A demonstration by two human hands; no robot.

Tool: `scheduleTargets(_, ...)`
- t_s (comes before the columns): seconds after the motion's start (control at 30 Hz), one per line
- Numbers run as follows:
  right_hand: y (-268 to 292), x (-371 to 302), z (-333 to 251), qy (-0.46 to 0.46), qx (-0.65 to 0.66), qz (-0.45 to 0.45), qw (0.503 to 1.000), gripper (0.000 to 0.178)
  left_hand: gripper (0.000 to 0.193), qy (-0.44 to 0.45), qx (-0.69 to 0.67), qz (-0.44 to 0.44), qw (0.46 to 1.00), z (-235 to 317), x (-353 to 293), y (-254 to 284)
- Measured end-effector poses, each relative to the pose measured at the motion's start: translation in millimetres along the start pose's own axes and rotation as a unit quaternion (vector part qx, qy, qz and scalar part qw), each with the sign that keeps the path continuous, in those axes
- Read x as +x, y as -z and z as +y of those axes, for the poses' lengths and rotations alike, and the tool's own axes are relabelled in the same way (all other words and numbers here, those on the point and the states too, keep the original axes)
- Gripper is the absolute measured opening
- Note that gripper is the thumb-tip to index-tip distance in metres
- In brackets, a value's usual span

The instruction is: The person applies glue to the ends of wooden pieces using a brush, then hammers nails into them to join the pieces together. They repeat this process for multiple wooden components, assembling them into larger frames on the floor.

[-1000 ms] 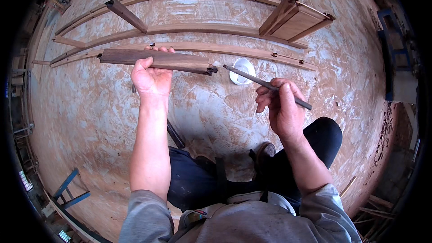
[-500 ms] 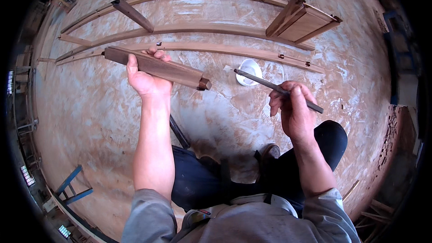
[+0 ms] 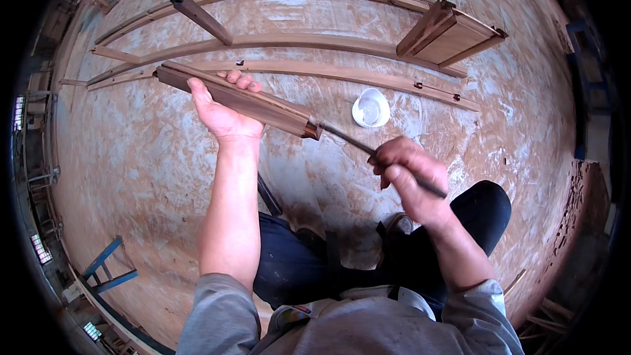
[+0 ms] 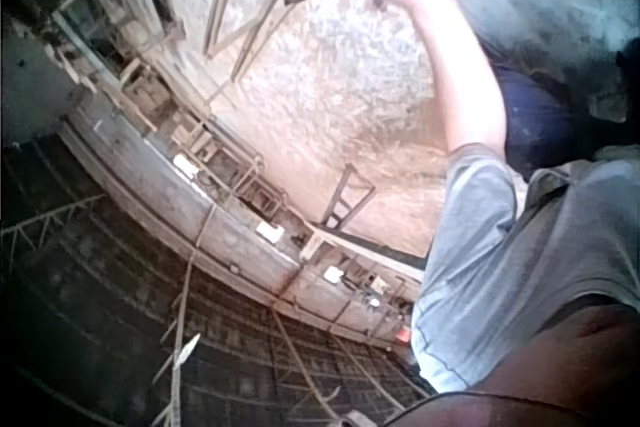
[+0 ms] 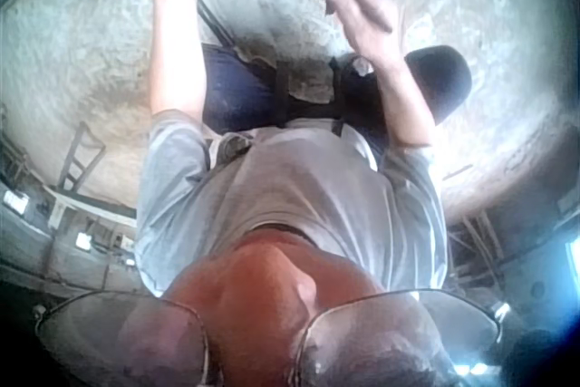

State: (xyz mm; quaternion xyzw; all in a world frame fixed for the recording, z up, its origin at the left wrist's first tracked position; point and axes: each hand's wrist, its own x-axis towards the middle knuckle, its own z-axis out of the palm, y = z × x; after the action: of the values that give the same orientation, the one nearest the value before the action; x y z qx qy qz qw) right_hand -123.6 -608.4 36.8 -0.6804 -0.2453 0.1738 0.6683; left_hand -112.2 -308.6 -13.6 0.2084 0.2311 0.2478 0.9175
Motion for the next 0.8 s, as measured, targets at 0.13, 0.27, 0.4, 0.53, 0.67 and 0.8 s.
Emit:
scheduleTargets(0.13, 0.6, 2.0, -1.9, -0.013, -0.015, 0.004, 1.0, 0.011, 0.056, -0.024, 0.009, 0.033, 0.999, 4.4, -1.4, 0.9)
scheduleTargets(0.27, -8.5, 2.4, 3.0, -0.01, -0.006, 0.008, 1.0, 0.013, 0.056, -0.016, 0.024, 0.038, 0.999, -0.2, -4.5, -1.4)
scheduleTargets(0.4, 17.0, -2.8, 11.9, -0.067, 0.096, 0.136, 0.984, 0.024, 0.054, -0.011, 0.034, 0.028, 0.999, -7.1, -2.6, -13.1)
scheduleTargets(0.53, 53.3, 32.7, 66.7, -0.187, -0.068, 0.267, 0.943, 0.029, 0.052, -0.036, 0.068, 0.015, 0.997, 8.3, -5.5, 5.5)
scheduleTargets(0.67, 67.9, 41.9, 149.4, -0.316, 0.027, 0.31, 0.896, 0.025, 0.045, -0.059, 0.082, -0.004, 0.995, 10.7, 4.6, -4.0)
scheduleTargets(0.8, 71.9, 34.0, 185.2, -0.405, 0.155, 0.296, 0.851, 0.034, 0.041, -0.035, 0.055, 0.024, 0.998, 13.9, 2.7, -9.3)
